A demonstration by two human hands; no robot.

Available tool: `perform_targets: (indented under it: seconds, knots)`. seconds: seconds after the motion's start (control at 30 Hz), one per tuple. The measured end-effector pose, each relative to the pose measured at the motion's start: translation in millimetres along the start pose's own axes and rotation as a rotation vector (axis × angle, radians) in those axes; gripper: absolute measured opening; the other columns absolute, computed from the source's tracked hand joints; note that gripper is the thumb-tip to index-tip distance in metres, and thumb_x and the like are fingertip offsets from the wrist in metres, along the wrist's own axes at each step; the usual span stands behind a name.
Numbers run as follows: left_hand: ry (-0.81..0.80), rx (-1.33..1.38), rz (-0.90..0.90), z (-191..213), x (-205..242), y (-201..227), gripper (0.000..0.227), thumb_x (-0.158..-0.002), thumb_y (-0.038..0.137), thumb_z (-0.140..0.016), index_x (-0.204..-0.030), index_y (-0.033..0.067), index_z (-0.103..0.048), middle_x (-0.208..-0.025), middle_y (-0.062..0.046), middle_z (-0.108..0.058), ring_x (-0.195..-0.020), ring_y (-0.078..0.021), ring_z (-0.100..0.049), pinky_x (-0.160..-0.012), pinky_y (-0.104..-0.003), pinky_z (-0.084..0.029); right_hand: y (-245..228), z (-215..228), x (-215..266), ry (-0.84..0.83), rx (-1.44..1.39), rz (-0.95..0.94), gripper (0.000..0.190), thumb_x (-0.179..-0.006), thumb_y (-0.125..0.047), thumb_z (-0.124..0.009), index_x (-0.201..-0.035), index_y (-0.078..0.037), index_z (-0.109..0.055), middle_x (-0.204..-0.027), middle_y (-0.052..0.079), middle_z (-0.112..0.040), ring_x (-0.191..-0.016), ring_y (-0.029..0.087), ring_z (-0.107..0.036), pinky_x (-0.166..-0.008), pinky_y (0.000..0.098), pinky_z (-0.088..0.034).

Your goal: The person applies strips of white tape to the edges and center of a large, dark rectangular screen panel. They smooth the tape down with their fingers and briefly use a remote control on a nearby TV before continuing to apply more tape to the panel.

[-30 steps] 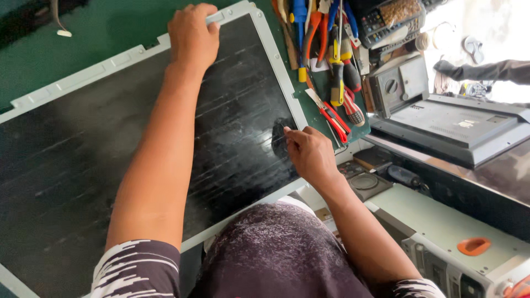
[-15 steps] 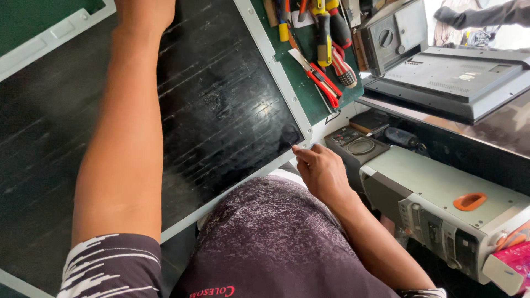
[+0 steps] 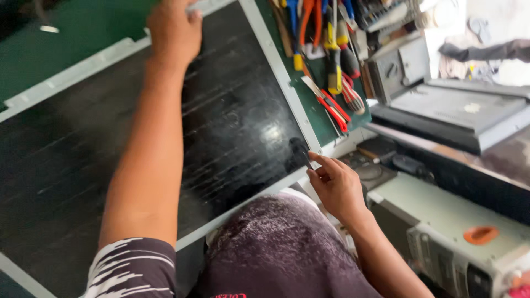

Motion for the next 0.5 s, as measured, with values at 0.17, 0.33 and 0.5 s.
perform_targets:
  seconds: [0.17,0.33,0.5]
  knots:
    - [-0.189,-0.069,0.294,32,2,16,0.028,-0.099,0.024,-0.072,-0.125,0.0183,-0.080,-0.114,-0.015,-0.079,-0.103,-0.0474,-0.071,-0.080,-0.067,-0.050,-45,-21,-73,0.167,-0.151,0.176,0.029,-0.097,-0.022,-0.075,-0.125,-0.016,-0.079,-0.088,-0.001,-0.075,-0.073,0.015,-0.071,-0.072,0.0322,-0.056]
    - [-0.377,0.054,0.435,50,-5,34,0.030,-0.106,0.021,-0.068,-0.135,0.0151,-0.072,-0.128,-0.013,-0.074,-0.114,-0.0452,-0.066,-0.097,-0.070,-0.047,-95,-52,-175,0.291,-0.168,0.383,0.031,-0.101,-0.021,-0.075,-0.130,-0.013,-0.079,-0.093,0.002,-0.073,-0.076,0.019,-0.068,-0.074,0.0365,-0.056]
    - [-0.298,-0.074,0.421,24,6,20,0.028,-0.102,0.030,-0.068,-0.130,0.0258,-0.073,-0.113,-0.005,-0.076,-0.114,-0.0345,-0.073,-0.104,-0.057,-0.050,-126,-78,-257,0.502,-0.184,0.503,0.030,-0.089,-0.021,-0.085,-0.118,-0.026,-0.084,-0.076,0.005,-0.067,-0.075,0.034,-0.073,-0.069,0.0450,-0.059]
Point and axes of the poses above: each hand's wrist, its own x-axis away from the middle knuckle, its own z-axis out of the back of the hand, y = z × x, the point moved 1 cm from there along -x, towards the middle knuckle
